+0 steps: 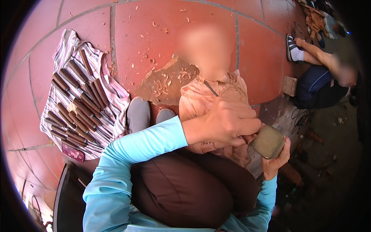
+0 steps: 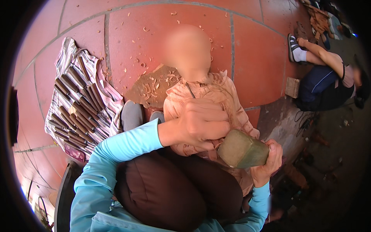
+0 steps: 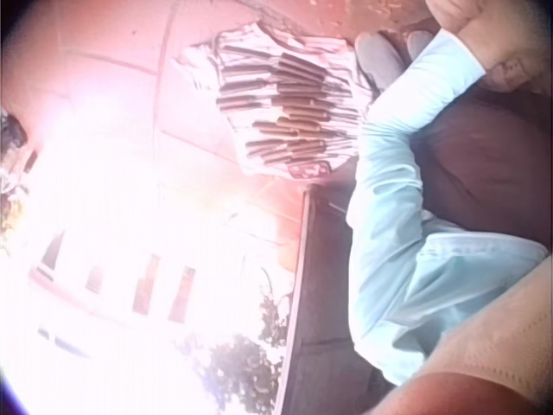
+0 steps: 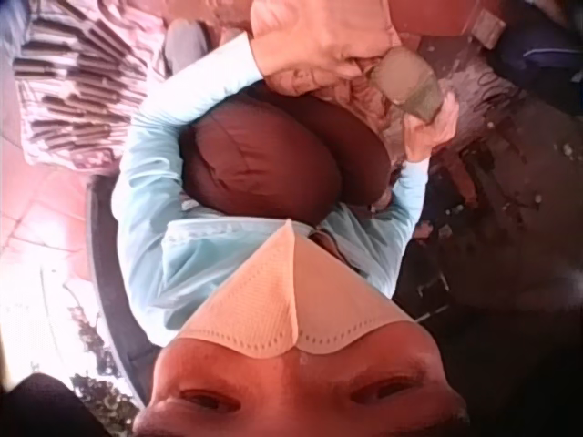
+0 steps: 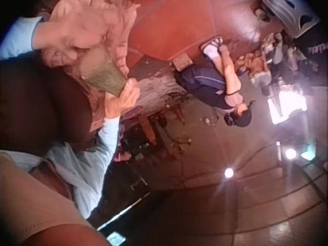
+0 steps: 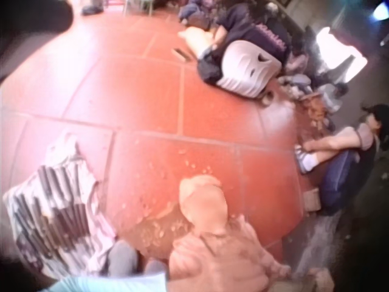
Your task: The person carves a wooden statue of a figure using a chisel and a wooden mallet. They repeatedly strike the chisel to shape the wood, focusing on the torso and head areas of the sculpture.
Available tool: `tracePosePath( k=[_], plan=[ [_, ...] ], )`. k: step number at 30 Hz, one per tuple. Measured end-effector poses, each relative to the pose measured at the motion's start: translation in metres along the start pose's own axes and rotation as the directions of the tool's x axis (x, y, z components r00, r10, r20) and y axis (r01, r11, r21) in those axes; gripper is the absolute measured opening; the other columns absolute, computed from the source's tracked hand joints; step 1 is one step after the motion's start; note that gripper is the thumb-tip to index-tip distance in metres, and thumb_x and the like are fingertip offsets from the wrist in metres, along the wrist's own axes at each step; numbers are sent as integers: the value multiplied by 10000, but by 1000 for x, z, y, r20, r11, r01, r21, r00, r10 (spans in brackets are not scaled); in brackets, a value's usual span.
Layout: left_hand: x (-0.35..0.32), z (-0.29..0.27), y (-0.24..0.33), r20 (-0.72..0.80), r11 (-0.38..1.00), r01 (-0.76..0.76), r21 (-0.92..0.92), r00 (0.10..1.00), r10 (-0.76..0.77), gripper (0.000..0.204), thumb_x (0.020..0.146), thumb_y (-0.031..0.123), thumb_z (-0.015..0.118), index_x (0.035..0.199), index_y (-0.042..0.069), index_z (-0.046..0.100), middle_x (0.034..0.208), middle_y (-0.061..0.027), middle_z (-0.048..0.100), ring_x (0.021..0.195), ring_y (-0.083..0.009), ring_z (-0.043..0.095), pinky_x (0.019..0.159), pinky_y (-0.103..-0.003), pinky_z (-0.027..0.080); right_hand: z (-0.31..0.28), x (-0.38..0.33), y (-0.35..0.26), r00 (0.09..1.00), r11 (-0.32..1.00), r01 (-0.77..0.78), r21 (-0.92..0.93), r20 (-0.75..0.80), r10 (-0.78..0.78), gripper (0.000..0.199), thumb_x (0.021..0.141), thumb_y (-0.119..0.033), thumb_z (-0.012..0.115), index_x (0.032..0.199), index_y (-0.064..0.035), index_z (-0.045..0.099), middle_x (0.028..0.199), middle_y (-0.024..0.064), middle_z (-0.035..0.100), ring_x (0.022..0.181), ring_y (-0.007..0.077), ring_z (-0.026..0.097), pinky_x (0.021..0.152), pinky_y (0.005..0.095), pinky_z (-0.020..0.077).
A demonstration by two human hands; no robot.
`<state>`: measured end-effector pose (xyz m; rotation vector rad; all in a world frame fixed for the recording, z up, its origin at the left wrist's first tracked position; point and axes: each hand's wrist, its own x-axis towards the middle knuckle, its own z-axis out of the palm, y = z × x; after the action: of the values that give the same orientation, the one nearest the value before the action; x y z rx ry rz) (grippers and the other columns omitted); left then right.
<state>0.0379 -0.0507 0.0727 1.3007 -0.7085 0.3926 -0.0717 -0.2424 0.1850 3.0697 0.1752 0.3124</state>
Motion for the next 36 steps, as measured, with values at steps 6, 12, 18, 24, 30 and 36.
tracePosePath(
  k=[6,12,18,24,30,36],
  plan=[
    [-4,0,-4,10,1000,11,-21,1000,-11,308,470,234,736,706,140,561,596,0,442,540,-194,541,447,-330,406,-14,1,-10,994,992,-77,-95,63,84,252,831,23,601,1039,-63,489,813,67,507,730,228,541,707,309,411],
    [0,-6,-6,-38,994,-4,-106,999,0,244,670,305,675,634,125,515,600,8,403,487,-157,483,413,-302,345,-19,-2,-9,983,984,-175,41,58,173,277,829,0,636,1034,-60,460,901,103,551,765,201,541,738,321,444],
    [2,-6,-5,36,999,24,-48,999,-22,299,461,255,716,691,154,553,609,14,453,549,-168,549,448,-321,420,-14,11,-1,996,995,88,56,11,-89,152,860,30,576,942,-41,471,865,74,517,749,193,515,833,303,401],
    [-3,-10,-9,-49,996,-32,-88,998,27,296,467,264,705,690,134,559,607,8,442,534,-163,530,430,-311,401,-12,10,-9,996,996,92,18,19,-93,539,797,97,603,1216,-153,375,871,78,520,713,238,504,708,340,419],
    [-22,-15,-19,-13,995,-88,37,996,88,209,531,213,643,684,109,543,599,13,432,518,-149,503,414,-286,367,-5,9,-13,996,985,77,151,-54,-70,486,785,96,597,1158,-142,396,833,63,515,697,219,496,676,324,410],
    [-8,-7,2,15,996,-89,-8,996,89,196,540,206,624,677,111,522,610,12,430,541,-158,515,434,-292,386,-28,13,-22,987,999,-18,-30,160,23,426,771,134,571,1130,-41,423,832,80,514,696,218,478,667,347,423]
  ],
)
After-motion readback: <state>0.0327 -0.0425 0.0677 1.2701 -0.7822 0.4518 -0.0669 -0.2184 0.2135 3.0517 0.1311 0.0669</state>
